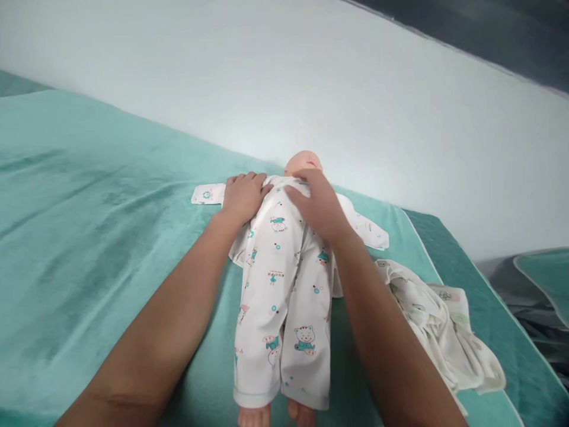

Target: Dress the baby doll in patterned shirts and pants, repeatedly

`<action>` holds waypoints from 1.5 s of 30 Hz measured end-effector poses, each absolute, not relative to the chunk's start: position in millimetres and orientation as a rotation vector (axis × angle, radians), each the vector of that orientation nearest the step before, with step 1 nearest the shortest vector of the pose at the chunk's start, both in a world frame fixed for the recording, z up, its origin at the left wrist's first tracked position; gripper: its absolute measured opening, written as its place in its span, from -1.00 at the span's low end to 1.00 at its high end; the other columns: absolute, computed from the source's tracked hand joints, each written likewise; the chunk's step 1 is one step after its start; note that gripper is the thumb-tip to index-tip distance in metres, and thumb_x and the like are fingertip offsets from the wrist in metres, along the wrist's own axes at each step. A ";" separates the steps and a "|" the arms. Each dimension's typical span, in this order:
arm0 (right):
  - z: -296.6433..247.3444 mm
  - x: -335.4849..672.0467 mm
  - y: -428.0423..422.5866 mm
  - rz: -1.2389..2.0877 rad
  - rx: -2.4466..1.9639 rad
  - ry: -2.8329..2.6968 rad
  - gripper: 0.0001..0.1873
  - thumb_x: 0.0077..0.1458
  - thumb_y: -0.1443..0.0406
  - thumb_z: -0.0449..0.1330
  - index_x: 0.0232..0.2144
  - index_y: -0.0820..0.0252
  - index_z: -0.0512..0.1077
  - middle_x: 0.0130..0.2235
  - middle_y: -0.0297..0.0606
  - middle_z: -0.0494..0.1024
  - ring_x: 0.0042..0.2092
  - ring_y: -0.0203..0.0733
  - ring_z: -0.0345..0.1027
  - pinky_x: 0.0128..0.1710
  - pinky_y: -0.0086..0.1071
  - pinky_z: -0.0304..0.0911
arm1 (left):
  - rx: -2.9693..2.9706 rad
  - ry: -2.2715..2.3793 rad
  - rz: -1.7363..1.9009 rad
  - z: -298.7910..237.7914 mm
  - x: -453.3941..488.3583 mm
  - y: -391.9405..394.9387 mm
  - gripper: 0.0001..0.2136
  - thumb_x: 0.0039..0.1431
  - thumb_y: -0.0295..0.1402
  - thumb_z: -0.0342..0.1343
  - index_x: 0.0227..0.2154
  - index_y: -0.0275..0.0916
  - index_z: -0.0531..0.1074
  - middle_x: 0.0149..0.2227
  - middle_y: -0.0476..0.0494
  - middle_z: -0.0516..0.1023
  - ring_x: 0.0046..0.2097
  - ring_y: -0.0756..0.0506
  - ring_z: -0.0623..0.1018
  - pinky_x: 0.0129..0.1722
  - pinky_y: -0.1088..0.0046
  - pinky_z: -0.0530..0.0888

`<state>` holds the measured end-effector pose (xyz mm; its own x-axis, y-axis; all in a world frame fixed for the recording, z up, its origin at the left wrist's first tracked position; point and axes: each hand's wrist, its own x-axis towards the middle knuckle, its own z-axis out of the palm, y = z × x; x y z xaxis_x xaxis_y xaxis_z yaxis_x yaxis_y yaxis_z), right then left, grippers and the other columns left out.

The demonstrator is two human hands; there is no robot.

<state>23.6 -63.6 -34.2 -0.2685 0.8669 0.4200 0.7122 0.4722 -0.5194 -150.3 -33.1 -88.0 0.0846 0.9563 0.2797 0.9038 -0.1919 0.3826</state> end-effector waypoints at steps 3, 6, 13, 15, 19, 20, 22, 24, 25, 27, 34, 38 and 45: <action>-24.7 -15.1 -37.5 0.148 -1.495 -2.441 -0.64 0.23 0.20 0.12 0.01 0.28 0.40 0.10 0.08 0.49 0.18 0.16 0.30 0.16 -0.03 0.19 | 2.230 2.019 0.628 -90.8 -154.6 -27.4 -0.65 0.38 -0.34 -0.18 0.05 -0.16 0.47 0.08 -0.31 0.57 0.15 -0.33 0.50 0.14 0.07 0.31; -18.7 -20.0 -23.8 0.095 -1.710 -2.639 -0.64 0.14 0.28 0.16 -0.03 0.32 0.40 0.03 0.13 0.51 0.10 0.21 0.35 0.06 -0.04 0.25 | 2.098 2.164 0.573 -91.3 -164.4 -20.3 -0.68 0.33 -0.39 -0.15 -0.10 -0.17 0.52 -0.01 -0.33 0.61 0.07 -0.33 0.56 0.01 0.13 0.38; -14.8 -0.3 -16.3 0.115 -1.647 -2.732 -0.55 0.07 0.25 0.25 0.03 0.26 0.42 0.16 0.12 0.43 0.15 0.26 0.31 0.00 -0.02 0.31 | 1.895 2.236 0.613 -92.1 -175.4 -11.1 -0.70 0.31 -0.34 -0.11 -0.15 -0.15 0.55 -0.07 -0.33 0.64 -0.01 -0.33 0.59 -0.14 0.20 0.45; -18.5 -16.8 -9.5 0.103 -1.588 -2.812 -0.58 0.14 0.18 0.24 0.01 0.27 0.45 0.12 0.13 0.47 0.08 0.23 0.37 -0.06 -0.05 0.31 | 1.895 2.232 0.618 -92.7 -174.1 -11.9 -0.68 0.31 -0.34 -0.13 -0.14 -0.15 0.55 -0.06 -0.32 0.64 -0.01 -0.33 0.59 -0.13 0.20 0.45; -24.6 -48.7 3.3 0.037 -1.609 -2.958 -0.65 0.19 0.12 0.27 -0.09 0.25 0.51 -0.11 0.07 0.60 -0.08 0.16 0.48 -0.18 -0.14 0.28 | 1.935 2.196 0.631 -92.9 -173.1 -14.6 -0.66 0.30 -0.36 -0.15 -0.14 -0.15 0.56 -0.05 -0.34 0.63 0.02 -0.37 0.58 -0.13 0.17 0.44; -24.3 -50.8 5.2 0.025 -1.619 -2.979 -0.66 0.18 0.13 0.28 -0.08 0.23 0.51 -0.15 0.03 0.62 -0.11 0.13 0.49 -0.20 -0.16 0.26 | 1.935 2.186 0.641 -92.6 -173.5 -15.3 -0.66 0.30 -0.37 -0.15 -0.14 -0.15 0.56 -0.05 -0.34 0.63 0.01 -0.37 0.58 -0.13 0.16 0.44; -20.8 -46.3 7.3 0.006 -1.618 -3.008 -0.63 0.20 0.15 0.27 0.00 0.17 0.49 -0.14 -0.04 0.63 -0.13 0.09 0.50 -0.22 -0.19 0.24 | 1.919 2.169 0.671 -91.7 -175.1 -16.4 -0.66 0.30 -0.37 -0.15 -0.15 -0.14 0.56 -0.06 -0.33 0.64 0.01 -0.36 0.59 -0.13 0.17 0.44; -13.5 -32.8 6.9 -0.048 -1.604 -3.009 -0.61 0.22 0.16 0.25 0.07 0.09 0.46 -0.08 -0.09 0.63 -0.12 0.06 0.49 -0.22 -0.21 0.21 | 1.872 2.161 0.734 -91.1 -178.0 -17.3 -0.65 0.29 -0.37 -0.13 -0.12 -0.12 0.57 -0.05 -0.29 0.65 0.02 -0.34 0.58 -0.12 0.19 0.43; -8.4 -24.1 5.6 -0.078 -1.600 -2.995 -0.63 0.22 0.17 0.24 0.07 0.06 0.47 -0.07 -0.11 0.63 -0.12 0.05 0.48 -0.21 -0.22 0.20 | 1.839 2.153 0.777 -91.2 -179.9 -17.7 -0.65 0.27 -0.38 -0.11 -0.09 -0.10 0.57 -0.02 -0.26 0.65 0.04 -0.33 0.58 -0.10 0.20 0.43; 4.0 -5.4 1.0 -0.130 -1.612 -2.923 -0.67 0.23 0.18 0.24 0.03 0.04 0.51 -0.10 -0.12 0.62 -0.14 0.04 0.47 -0.21 -0.22 0.18 | 1.762 2.133 0.859 -92.3 -184.2 -18.7 -0.64 0.24 -0.38 -0.06 -0.02 -0.06 0.57 0.03 -0.20 0.64 0.06 -0.31 0.57 -0.08 0.21 0.43; 39.7 30.6 -25.6 -0.173 -1.662 -2.729 -0.74 0.25 0.18 0.18 -0.05 0.04 0.54 -0.17 -0.19 0.59 -0.09 0.01 0.41 -0.13 -0.19 0.19 | 1.698 2.155 0.823 -99.5 -193.6 -26.7 -0.58 0.23 -0.44 -0.03 0.11 -0.06 0.45 0.09 -0.19 0.59 0.09 -0.29 0.55 -0.06 0.24 0.45; 18.1 7.5 -24.6 -0.182 -1.654 -2.762 -0.68 0.27 0.18 0.15 0.02 0.09 0.49 -0.03 -0.07 0.58 -0.07 0.06 0.44 -0.14 -0.17 0.25 | 1.952 2.122 0.875 -98.1 -190.7 -32.0 -0.40 0.21 -0.45 0.03 0.33 -0.10 0.18 0.27 -0.27 0.39 0.22 -0.30 0.44 0.10 0.14 0.42; -17.2 -26.2 -2.6 0.150 -1.498 -2.742 -0.67 0.26 0.28 0.16 0.05 0.12 0.50 0.09 -0.07 0.56 0.08 0.10 0.43 0.02 -0.09 0.31 | 2.299 1.925 0.598 -96.6 -183.6 -31.3 -0.61 0.30 -0.30 0.02 0.17 -0.06 0.38 0.08 -0.22 0.53 0.15 -0.33 0.46 0.08 0.10 0.39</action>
